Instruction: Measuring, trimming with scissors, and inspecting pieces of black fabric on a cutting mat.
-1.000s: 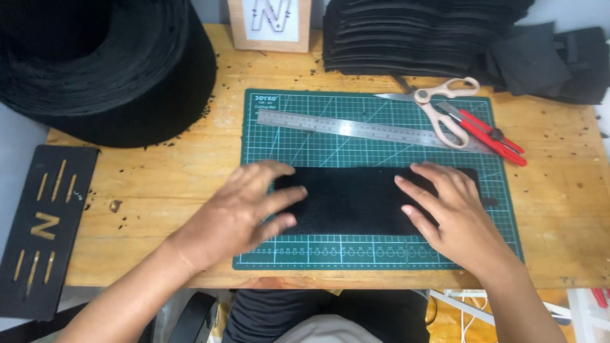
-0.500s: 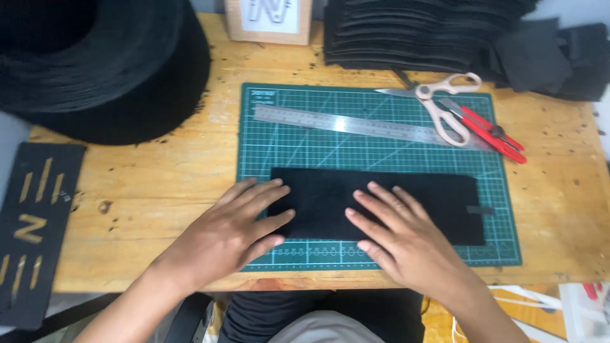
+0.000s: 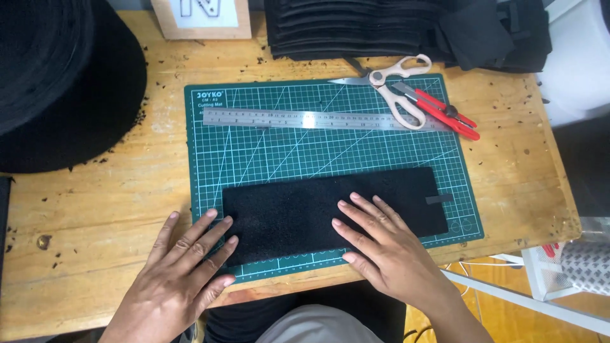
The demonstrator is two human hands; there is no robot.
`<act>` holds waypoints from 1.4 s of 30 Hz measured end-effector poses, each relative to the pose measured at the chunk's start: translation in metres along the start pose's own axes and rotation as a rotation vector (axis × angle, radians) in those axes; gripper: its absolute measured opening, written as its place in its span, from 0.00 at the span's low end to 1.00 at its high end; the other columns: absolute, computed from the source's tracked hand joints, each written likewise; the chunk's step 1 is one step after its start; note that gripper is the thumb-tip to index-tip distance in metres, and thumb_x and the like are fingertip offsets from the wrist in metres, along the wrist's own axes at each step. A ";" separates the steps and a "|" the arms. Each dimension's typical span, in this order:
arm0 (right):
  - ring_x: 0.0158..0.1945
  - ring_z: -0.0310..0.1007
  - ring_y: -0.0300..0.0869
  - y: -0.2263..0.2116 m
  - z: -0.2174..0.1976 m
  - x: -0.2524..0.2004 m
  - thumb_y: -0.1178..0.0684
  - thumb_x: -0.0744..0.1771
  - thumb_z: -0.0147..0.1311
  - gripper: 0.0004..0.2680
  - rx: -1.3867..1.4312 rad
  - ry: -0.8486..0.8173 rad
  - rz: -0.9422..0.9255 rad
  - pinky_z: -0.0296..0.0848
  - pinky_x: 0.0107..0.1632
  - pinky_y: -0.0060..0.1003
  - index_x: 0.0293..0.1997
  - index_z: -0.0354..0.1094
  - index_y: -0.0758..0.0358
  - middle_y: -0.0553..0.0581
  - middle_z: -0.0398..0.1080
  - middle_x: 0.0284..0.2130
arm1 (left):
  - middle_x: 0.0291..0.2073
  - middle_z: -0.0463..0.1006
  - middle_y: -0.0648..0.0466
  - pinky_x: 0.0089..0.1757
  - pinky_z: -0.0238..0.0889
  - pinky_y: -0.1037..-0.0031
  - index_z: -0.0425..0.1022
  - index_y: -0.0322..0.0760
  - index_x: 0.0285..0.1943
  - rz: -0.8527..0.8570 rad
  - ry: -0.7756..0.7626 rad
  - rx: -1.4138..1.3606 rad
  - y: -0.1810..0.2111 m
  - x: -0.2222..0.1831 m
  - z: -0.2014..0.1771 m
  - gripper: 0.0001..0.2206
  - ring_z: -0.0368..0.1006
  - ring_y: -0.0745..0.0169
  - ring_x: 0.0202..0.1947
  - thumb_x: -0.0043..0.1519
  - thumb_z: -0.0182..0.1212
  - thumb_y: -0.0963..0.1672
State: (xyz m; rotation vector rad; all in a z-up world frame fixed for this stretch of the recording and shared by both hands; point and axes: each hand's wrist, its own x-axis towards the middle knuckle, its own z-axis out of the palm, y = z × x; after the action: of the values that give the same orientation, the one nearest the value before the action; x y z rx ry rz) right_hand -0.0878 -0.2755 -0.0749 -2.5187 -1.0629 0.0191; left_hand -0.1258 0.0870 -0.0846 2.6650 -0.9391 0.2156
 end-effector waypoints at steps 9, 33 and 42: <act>0.71 0.61 0.55 -0.019 0.009 0.014 0.56 0.70 0.46 0.14 0.047 0.113 -0.030 0.60 0.73 0.55 0.64 0.64 0.65 0.62 0.64 0.65 | 0.67 0.70 0.50 0.70 0.39 0.47 0.74 0.36 0.64 -0.070 0.046 -0.089 0.012 -0.007 -0.019 0.21 0.58 0.52 0.72 0.65 0.57 0.50; 0.72 0.60 0.54 -0.028 0.034 0.016 0.65 0.66 0.45 0.21 -0.196 0.050 -0.184 0.58 0.72 0.58 0.66 0.63 0.46 0.54 0.63 0.66 | 0.61 0.76 0.47 0.69 0.43 0.42 0.77 0.32 0.58 -0.170 0.194 -0.262 0.011 -0.020 -0.018 0.14 0.64 0.42 0.69 0.64 0.63 0.38; 0.68 0.65 0.55 -0.028 0.039 0.017 0.66 0.69 0.41 0.18 -0.204 0.117 -0.205 0.63 0.69 0.58 0.62 0.67 0.46 0.54 0.67 0.63 | 0.64 0.73 0.41 0.70 0.43 0.42 0.75 0.33 0.60 -0.100 0.170 -0.335 0.007 -0.031 -0.023 0.14 0.61 0.38 0.71 0.67 0.51 0.36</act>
State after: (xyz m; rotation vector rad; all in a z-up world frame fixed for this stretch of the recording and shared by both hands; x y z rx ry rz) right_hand -0.1014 -0.2325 -0.0976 -2.5351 -1.3276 -0.3056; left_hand -0.1550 0.1073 -0.0681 2.3373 -0.7163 0.2351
